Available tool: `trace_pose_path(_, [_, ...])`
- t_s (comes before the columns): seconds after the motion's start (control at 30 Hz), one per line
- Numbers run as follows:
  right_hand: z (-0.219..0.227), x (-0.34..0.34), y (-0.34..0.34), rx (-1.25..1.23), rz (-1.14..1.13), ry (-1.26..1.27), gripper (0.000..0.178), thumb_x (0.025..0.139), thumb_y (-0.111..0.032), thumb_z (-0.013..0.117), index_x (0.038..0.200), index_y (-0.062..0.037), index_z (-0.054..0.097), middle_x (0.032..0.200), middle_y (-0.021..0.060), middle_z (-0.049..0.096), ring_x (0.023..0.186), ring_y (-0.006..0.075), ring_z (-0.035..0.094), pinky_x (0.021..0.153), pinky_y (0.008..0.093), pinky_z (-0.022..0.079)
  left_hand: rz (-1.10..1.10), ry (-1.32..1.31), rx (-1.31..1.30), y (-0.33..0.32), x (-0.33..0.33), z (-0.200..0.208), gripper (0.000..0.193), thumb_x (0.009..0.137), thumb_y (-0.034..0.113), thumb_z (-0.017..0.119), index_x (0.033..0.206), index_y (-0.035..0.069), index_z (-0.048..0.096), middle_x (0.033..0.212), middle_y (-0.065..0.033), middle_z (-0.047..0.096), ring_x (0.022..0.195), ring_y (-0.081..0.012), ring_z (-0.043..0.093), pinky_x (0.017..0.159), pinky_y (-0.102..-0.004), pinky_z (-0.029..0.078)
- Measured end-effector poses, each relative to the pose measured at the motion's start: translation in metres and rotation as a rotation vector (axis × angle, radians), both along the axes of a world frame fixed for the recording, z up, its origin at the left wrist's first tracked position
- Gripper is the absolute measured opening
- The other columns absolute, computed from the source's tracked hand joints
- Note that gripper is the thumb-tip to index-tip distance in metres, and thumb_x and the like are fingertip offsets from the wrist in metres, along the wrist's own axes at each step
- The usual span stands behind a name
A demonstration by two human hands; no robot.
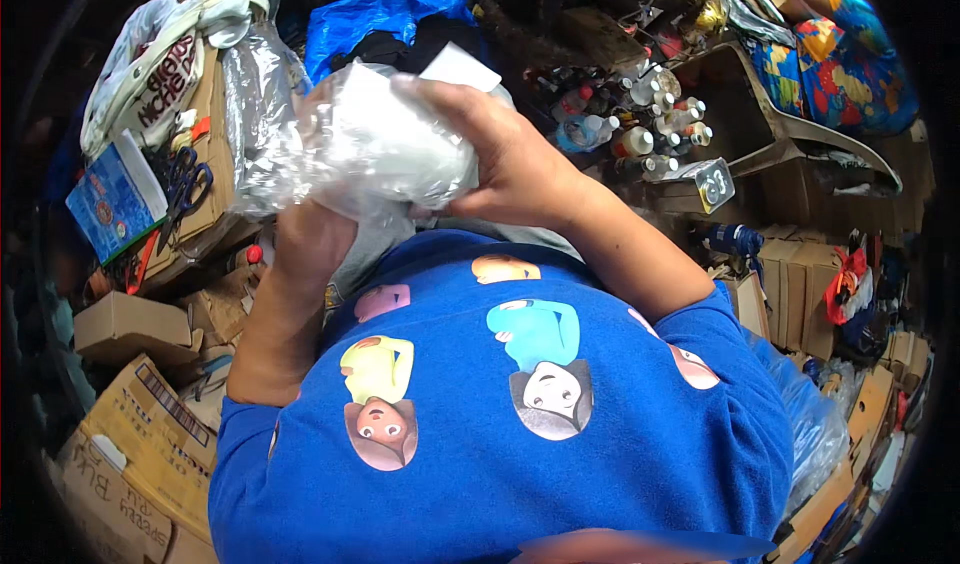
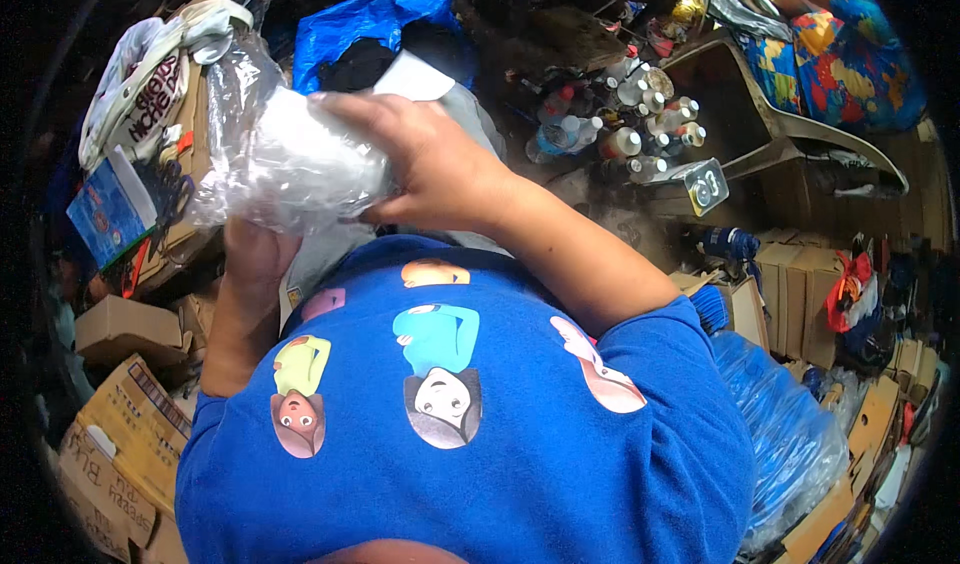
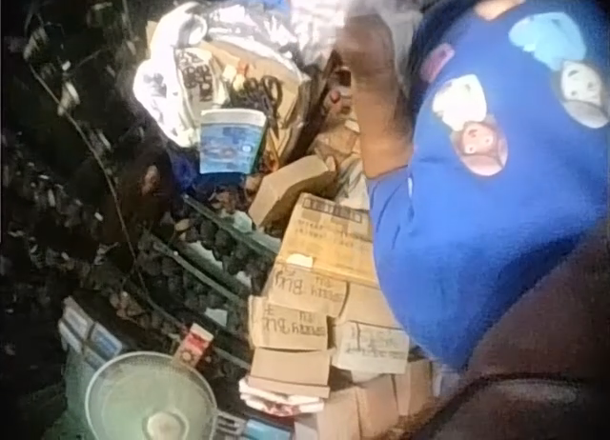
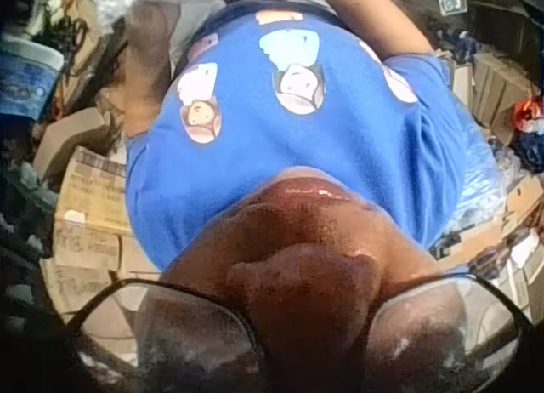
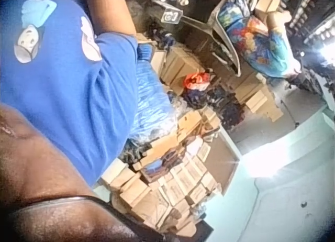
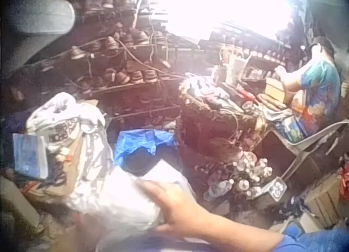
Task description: Manually stitching or repairing a black leather shoe upper using a needle and thread.
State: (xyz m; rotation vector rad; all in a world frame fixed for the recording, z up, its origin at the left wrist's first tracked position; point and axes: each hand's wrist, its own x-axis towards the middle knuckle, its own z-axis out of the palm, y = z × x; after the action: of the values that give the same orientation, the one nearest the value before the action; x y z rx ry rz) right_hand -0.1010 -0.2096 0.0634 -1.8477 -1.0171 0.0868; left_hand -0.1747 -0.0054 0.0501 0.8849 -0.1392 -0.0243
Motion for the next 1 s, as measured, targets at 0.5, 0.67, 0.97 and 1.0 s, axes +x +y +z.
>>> trace_pose_path(0.5, [-0.028,-0.017,0.008,0.434,-0.142,0.66,0.05,0.088,-0.006,0.053,0.135,-0.0014,0.037,0.13,0.0149,0.049,0.114,0.0276,0.052,0.097,0.0391,0.042,0.628,-0.584,1.227,-0.008,-0.002,0.002,0.114,0.052,0.017,0.088,0.147,0.024,0.025,0.144,-0.0205,0.018,0.114,-0.0344,0.049,0.09,-0.0403,0.05])
trace_pose_path(0.67, [-0.038,-0.025,0.012,0.297,-0.043,0.939,0.05,0.093,-0.031,0.051,0.132,-0.0007,0.043,0.125,0.0136,0.053,0.109,0.0243,0.056,0.093,0.0373,0.046,0.081,-0.14,0.441,0.009,-0.014,0.005,0.117,0.065,0.022,0.087,0.15,0.011,0.007,0.151,-0.0163,0.017,0.12,-0.0241,0.047,0.099,-0.0377,0.042])
trace_pose_path(0.97, [-0.03,-0.036,0.044,0.179,0.331,1.121,0.075,0.088,-0.037,0.062,0.145,-0.0055,0.024,0.129,0.0114,0.05,0.111,0.0213,0.052,0.096,0.0357,0.038,0.729,-0.31,1.211,0.016,-0.028,0.009,0.116,0.048,0.032,0.091,0.142,0.012,0.026,0.127,-0.0239,0.032,0.113,-0.0382,0.038,0.1,-0.0453,0.036])
trace_pose_path(1.0, [-0.028,-0.032,0.045,0.061,0.485,1.02,0.082,0.085,-0.043,0.064,0.146,-0.0052,0.024,0.127,0.0113,0.05,0.104,0.0195,0.053,0.093,0.0343,0.04,0.842,-0.368,1.258,0.031,-0.032,0.011,0.109,0.052,0.034,0.091,0.141,0.011,0.032,0.127,-0.017,0.039,0.119,-0.0339,0.039,0.1,-0.0429,0.036])
